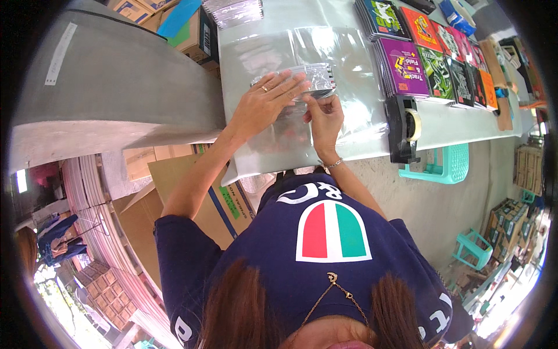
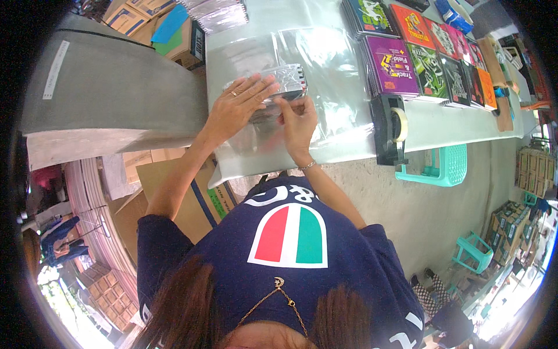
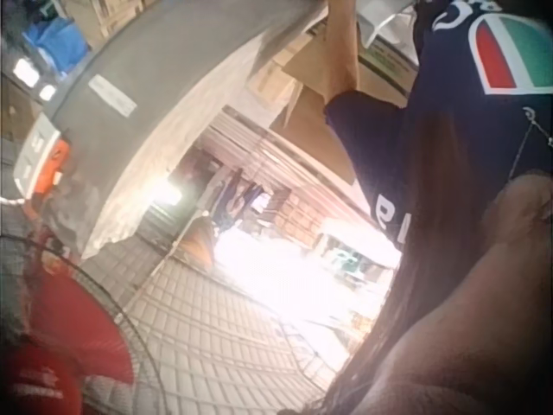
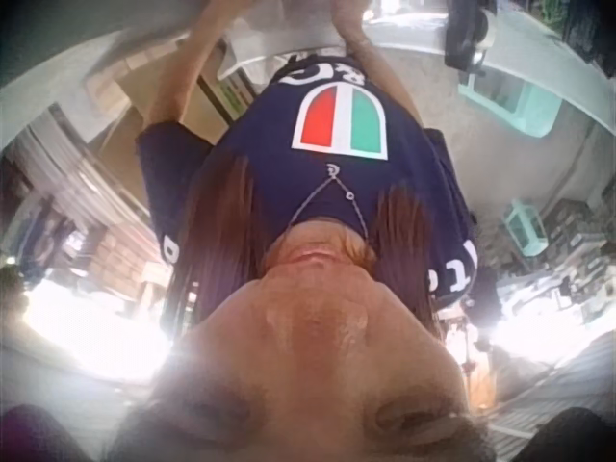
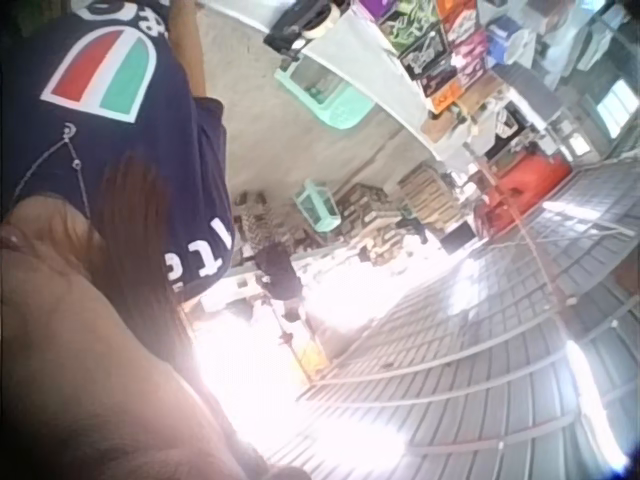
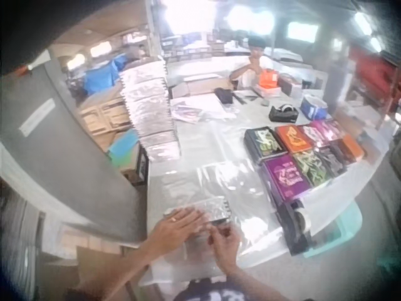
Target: The person wraps spiral-bound notebooks in clear plastic sleeves at a counter. They place each notebook into a sleeve, smooth the plastic, and seal the edges with tape. The wrapped notebooks are stacked on the counter.
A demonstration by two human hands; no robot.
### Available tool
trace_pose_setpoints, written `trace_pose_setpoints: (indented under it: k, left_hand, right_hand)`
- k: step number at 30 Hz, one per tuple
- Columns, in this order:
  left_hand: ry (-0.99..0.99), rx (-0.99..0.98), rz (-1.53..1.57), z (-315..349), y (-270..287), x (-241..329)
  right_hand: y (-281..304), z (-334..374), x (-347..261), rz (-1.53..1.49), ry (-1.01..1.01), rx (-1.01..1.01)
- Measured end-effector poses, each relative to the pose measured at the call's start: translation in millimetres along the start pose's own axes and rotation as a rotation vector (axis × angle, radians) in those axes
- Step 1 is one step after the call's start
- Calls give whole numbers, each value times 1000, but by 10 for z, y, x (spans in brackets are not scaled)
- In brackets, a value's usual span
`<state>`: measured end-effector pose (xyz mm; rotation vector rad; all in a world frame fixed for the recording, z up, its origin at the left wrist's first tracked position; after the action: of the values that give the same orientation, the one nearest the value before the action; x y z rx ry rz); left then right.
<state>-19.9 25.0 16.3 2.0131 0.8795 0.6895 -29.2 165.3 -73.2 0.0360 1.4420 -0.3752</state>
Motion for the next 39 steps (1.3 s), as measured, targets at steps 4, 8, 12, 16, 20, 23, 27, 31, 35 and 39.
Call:
trace_pose_setpoints:
  k: [4,8,12,16,20,23,27,31,35,39]
  left_hand:
    - [42,-13,81,-59,74,37]
    - [118,-18,39,-16,4,-3]
    - [152,-30,24,-28,46,29]
    - [167,-119,-135,-16,78,86]
    - [624,351,314,419,121,-249]
    - [1105,593,946,880,-322,-458]
    - [1355,652,1317,963,-553,-300]
    - [1607,766,1443,1038,-403,387]
    - [1746,709,1941,1444,-829,699]
    - [1802,687,1706,1334,-595,705]
  right_hand:
    - [569,-176,489,360,-18,156]
    - [554,-185,-135,400,286,93]
    - [-9,-159,-673,479,729,-153]
    - [105,-451,-27,656,630,-216]
    - [605,-607,490,477,247,-262]
    - [450,-596,18,313,114,-383]
    - [195,-720,-77,284,-163,-501]
    - [515,-238,13,-10,-824,-504]
    - [774,186,-12,11,-973,-505]
    - [747,185,-218,144,-903,-560]
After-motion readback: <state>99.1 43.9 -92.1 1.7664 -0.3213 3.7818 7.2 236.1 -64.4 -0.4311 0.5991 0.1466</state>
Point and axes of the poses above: each hand's wrist, its own z-axis away from the middle knuckle, its own y-axis out of the back of the hand, x = y × z, the point moved 7 cm from there along -z, towards the middle knuckle, and after that the axes turned 6 degrees about x, right-handed, at the moved point
